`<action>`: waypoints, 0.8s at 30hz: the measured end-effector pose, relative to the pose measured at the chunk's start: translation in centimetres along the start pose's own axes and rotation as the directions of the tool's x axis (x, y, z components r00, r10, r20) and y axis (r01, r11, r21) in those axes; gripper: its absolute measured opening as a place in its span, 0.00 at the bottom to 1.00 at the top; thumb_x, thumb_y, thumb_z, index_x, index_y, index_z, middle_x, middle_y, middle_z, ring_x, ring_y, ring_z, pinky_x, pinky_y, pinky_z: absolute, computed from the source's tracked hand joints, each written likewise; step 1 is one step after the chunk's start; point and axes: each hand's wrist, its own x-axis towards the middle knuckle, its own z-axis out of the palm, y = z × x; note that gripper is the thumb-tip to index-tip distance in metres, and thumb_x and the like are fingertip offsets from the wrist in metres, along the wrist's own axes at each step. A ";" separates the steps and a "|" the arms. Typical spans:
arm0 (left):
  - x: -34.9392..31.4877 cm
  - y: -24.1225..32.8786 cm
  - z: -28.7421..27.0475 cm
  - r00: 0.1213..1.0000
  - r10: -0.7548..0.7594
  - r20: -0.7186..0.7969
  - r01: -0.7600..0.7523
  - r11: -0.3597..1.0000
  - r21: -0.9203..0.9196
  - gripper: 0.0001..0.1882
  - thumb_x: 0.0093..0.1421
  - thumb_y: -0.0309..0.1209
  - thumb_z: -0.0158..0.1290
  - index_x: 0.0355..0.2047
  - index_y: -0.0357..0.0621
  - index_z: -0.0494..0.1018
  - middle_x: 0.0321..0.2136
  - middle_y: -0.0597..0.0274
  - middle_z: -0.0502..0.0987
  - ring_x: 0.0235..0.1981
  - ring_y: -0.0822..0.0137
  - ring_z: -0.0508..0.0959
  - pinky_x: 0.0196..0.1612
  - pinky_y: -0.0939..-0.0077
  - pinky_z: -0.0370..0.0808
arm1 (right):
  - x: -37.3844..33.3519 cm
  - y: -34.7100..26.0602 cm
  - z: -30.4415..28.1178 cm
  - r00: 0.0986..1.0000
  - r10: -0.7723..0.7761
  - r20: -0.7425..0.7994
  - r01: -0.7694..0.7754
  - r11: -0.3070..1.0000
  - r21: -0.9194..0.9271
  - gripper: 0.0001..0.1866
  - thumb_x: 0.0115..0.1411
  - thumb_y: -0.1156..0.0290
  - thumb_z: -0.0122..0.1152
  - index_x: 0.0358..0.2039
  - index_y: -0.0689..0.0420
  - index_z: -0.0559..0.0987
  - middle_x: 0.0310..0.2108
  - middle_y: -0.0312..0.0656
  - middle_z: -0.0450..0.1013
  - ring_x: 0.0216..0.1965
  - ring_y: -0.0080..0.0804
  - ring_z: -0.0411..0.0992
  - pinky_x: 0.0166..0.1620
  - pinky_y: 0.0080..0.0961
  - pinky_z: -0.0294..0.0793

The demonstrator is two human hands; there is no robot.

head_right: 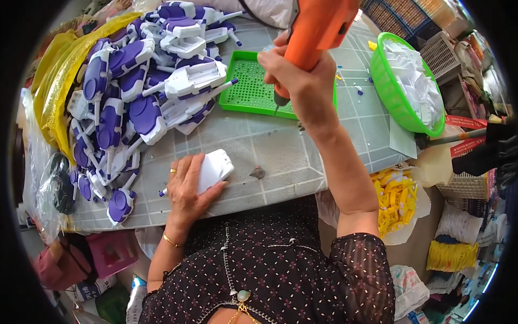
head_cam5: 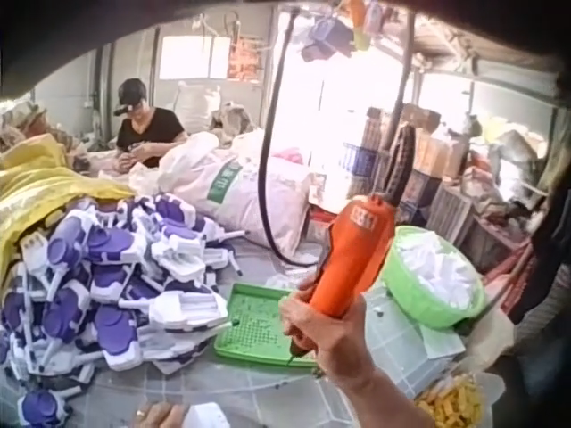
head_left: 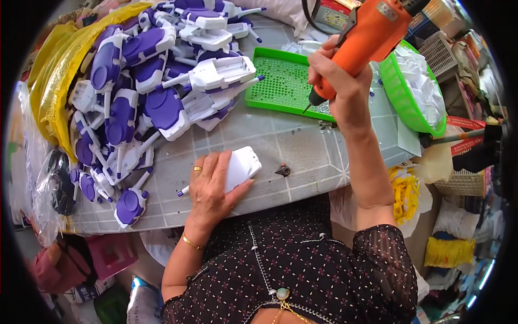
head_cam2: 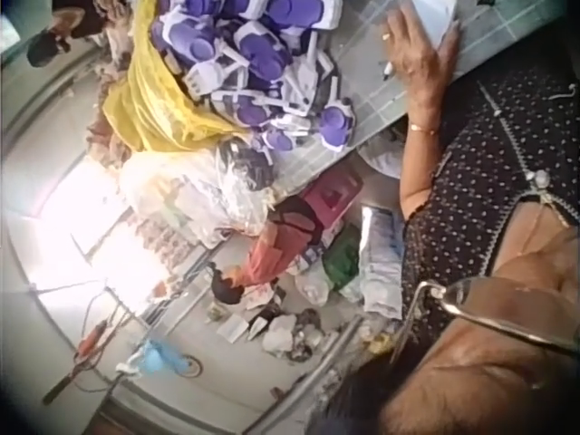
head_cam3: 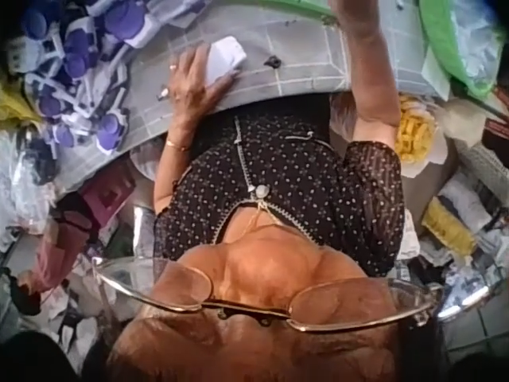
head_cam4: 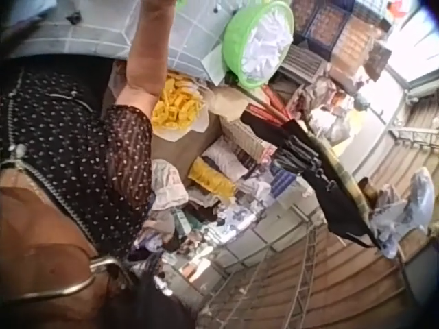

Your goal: Assembling plastic toy components using an electric screwdriver and manually snapping pieces together.

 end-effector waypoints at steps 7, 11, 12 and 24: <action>0.2 -0.2 -0.3 1.000 -0.004 0.010 0.004 1.000 -0.022 0.36 0.43 0.38 0.71 0.50 0.33 0.73 0.44 0.47 0.76 0.43 0.46 0.75 0.47 0.56 0.73 | 2.4 4.6 0.4 0.995 -0.032 -0.094 0.039 0.997 0.070 0.12 0.56 0.78 0.65 0.40 0.62 0.75 0.20 0.36 0.70 0.20 0.25 0.69 0.28 0.26 0.70; 0.3 -0.4 -0.2 1.000 -0.013 0.016 0.014 0.999 -0.039 0.36 0.41 0.37 0.72 0.49 0.33 0.74 0.43 0.47 0.76 0.42 0.46 0.76 0.47 0.56 0.74 | 2.6 6.0 0.5 0.994 -0.053 -0.093 0.060 0.996 0.072 0.11 0.56 0.78 0.65 0.39 0.62 0.75 0.21 0.36 0.71 0.20 0.24 0.69 0.28 0.26 0.71; 0.3 -0.5 -0.2 1.000 -0.007 0.020 0.008 0.999 -0.042 0.36 0.42 0.37 0.71 0.50 0.32 0.73 0.43 0.47 0.76 0.42 0.47 0.75 0.47 0.56 0.73 | 2.6 6.4 0.5 0.992 -0.067 -0.106 0.075 0.995 0.066 0.11 0.57 0.78 0.66 0.39 0.62 0.75 0.21 0.36 0.71 0.20 0.24 0.69 0.29 0.27 0.71; 0.4 -0.7 0.2 0.999 -0.020 0.027 0.021 0.999 -0.049 0.37 0.42 0.38 0.71 0.50 0.33 0.73 0.43 0.48 0.75 0.42 0.47 0.75 0.47 0.56 0.73 | 3.0 8.1 0.1 0.990 -0.102 -0.095 0.105 0.994 0.029 0.11 0.58 0.77 0.65 0.40 0.63 0.76 0.22 0.36 0.71 0.21 0.24 0.69 0.31 0.27 0.72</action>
